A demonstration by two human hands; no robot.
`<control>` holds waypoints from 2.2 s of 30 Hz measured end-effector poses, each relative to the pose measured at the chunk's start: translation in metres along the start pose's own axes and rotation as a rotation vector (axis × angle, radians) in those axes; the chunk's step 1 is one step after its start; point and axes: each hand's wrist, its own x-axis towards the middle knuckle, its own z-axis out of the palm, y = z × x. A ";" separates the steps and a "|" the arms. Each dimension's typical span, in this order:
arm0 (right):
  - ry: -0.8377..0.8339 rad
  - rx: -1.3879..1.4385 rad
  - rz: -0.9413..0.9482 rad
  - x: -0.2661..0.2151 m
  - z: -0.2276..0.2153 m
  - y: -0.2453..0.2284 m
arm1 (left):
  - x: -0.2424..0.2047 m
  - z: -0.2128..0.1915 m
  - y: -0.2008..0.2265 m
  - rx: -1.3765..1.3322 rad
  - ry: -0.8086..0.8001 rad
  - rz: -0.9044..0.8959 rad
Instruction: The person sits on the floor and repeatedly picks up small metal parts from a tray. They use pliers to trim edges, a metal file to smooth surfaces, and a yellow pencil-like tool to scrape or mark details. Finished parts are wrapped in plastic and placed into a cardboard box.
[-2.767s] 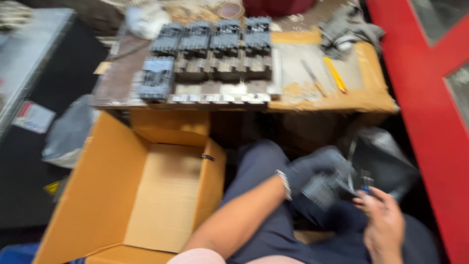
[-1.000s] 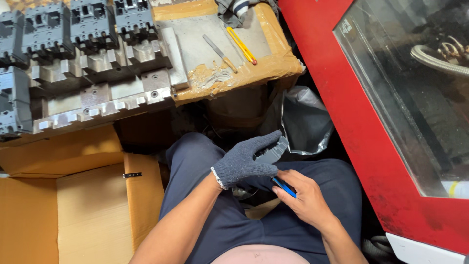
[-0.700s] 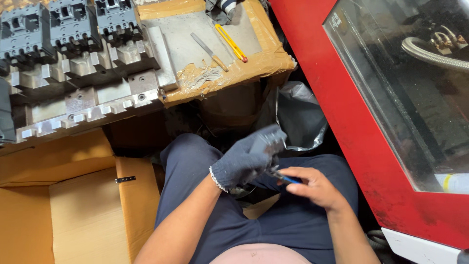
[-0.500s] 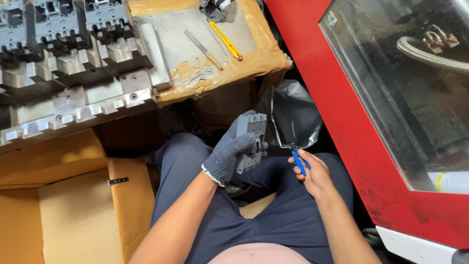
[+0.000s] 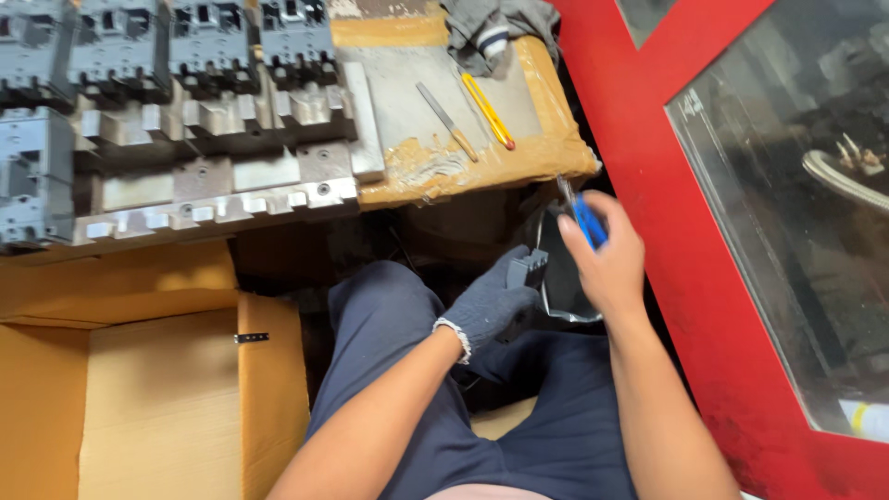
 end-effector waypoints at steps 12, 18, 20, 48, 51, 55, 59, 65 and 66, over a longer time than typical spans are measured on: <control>-0.034 -0.389 -0.549 0.146 0.120 0.012 | -0.006 -0.025 0.000 0.217 0.051 -0.062; 0.005 -0.379 -0.635 0.134 0.130 -0.008 | 0.004 -0.027 0.010 0.241 0.050 0.039; -0.068 -0.395 -0.565 0.124 0.146 -0.019 | 0.005 -0.023 0.006 0.232 0.018 0.003; -0.170 0.995 0.696 -0.059 0.018 -0.055 | 0.067 -0.124 0.138 -0.452 0.154 0.217; -0.220 0.917 0.696 -0.045 0.035 -0.050 | 0.070 -0.124 0.131 -0.457 0.124 0.166; -0.263 0.938 0.681 -0.022 0.061 -0.048 | 0.071 -0.126 0.123 -0.361 0.106 0.255; -0.302 0.941 0.685 -0.005 0.080 -0.041 | 0.075 -0.127 0.120 -0.255 0.148 0.265; -0.310 0.840 0.571 0.016 0.106 -0.030 | 0.078 -0.129 0.118 -0.303 0.126 0.272; -0.303 0.821 0.515 0.026 0.115 -0.031 | 0.080 -0.130 0.119 -0.405 0.143 0.226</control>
